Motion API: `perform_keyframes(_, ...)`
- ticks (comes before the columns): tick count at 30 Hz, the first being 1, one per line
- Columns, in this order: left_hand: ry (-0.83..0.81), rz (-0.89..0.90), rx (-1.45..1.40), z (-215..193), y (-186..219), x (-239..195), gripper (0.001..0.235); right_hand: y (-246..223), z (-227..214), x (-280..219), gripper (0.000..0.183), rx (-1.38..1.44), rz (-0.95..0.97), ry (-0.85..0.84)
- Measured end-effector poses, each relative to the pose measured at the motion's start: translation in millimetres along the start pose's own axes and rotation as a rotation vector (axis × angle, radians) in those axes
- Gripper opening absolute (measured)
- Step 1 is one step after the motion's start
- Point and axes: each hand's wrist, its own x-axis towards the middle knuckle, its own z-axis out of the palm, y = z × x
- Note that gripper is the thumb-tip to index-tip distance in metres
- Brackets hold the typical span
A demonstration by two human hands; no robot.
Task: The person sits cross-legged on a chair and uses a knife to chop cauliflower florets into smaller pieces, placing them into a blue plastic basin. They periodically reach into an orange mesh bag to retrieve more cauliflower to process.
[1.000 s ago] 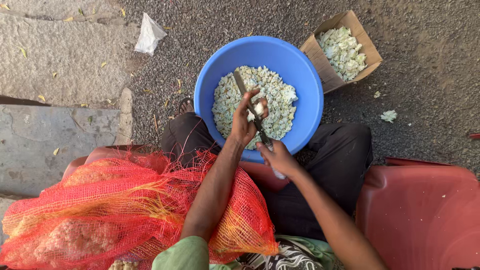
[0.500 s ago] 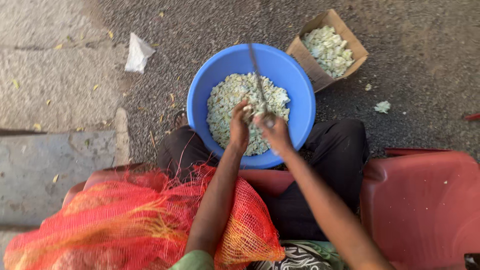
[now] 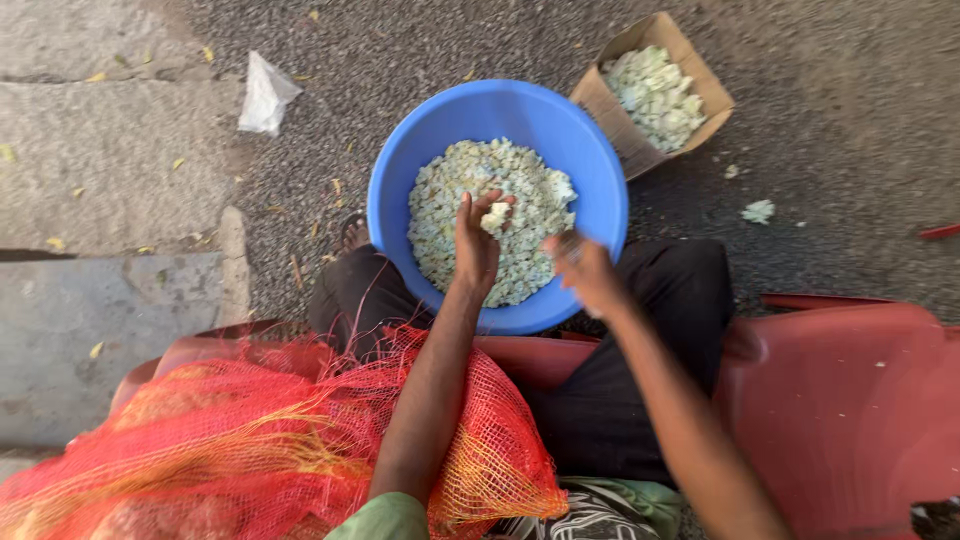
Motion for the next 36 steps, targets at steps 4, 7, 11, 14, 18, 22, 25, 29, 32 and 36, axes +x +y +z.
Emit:
perform_keyframes(4,-0.061,-0.062,-0.133,5.6,7.9,-13.3,0.082,2.4,49.4,-8.1,0.040,-0.461,-0.003,-0.056)
perform_keyframes(7,-0.051,-0.022,-0.027,6.9,6.2,-7.6,0.075,0.8,60.4,-5.0,0.036,-0.460,-0.192,0.022)
perform_keyframes(11,0.099,0.017,0.278,9.3,1.0,-9.7,0.060,-1.2,65.5,-4.8,0.030,-0.503,-0.198,0.046)
perform_keyframes(14,0.159,0.047,0.357,9.8,0.7,-7.2,0.055,-0.5,68.0,-7.8,0.029,-0.459,-0.235,0.072)
perform_keyframes(18,0.094,-0.008,0.260,6.9,2.1,-6.1,0.054,0.5,68.9,-5.3,0.030,-0.388,-0.124,-0.006)
perform_keyframes(22,0.085,-0.023,0.235,6.0,5.2,-5.4,0.055,14.0,75.9,3.7,0.030,-0.388,-0.010,-0.023)
perform_keyframes(25,0.158,-0.067,0.335,4.3,7.3,-2.5,0.051,40.3,85.7,10.6,0.023,-0.068,0.049,-0.155)
perform_keyframes(29,-0.042,0.002,0.022,-5.0,6.1,7.0,0.048,65.9,77.0,31.2,0.027,0.451,0.246,-0.461)
perform_keyframes(32,-0.095,-0.027,-0.107,-8.2,5.2,5.2,0.044,57.4,53.7,43.5,0.024,0.706,0.362,-0.616)
perform_keyframes(36,-0.096,0.024,-0.165,-14.3,3.4,7.3,0.057,46.5,45.3,64.2,0.027,0.602,0.341,-0.594)
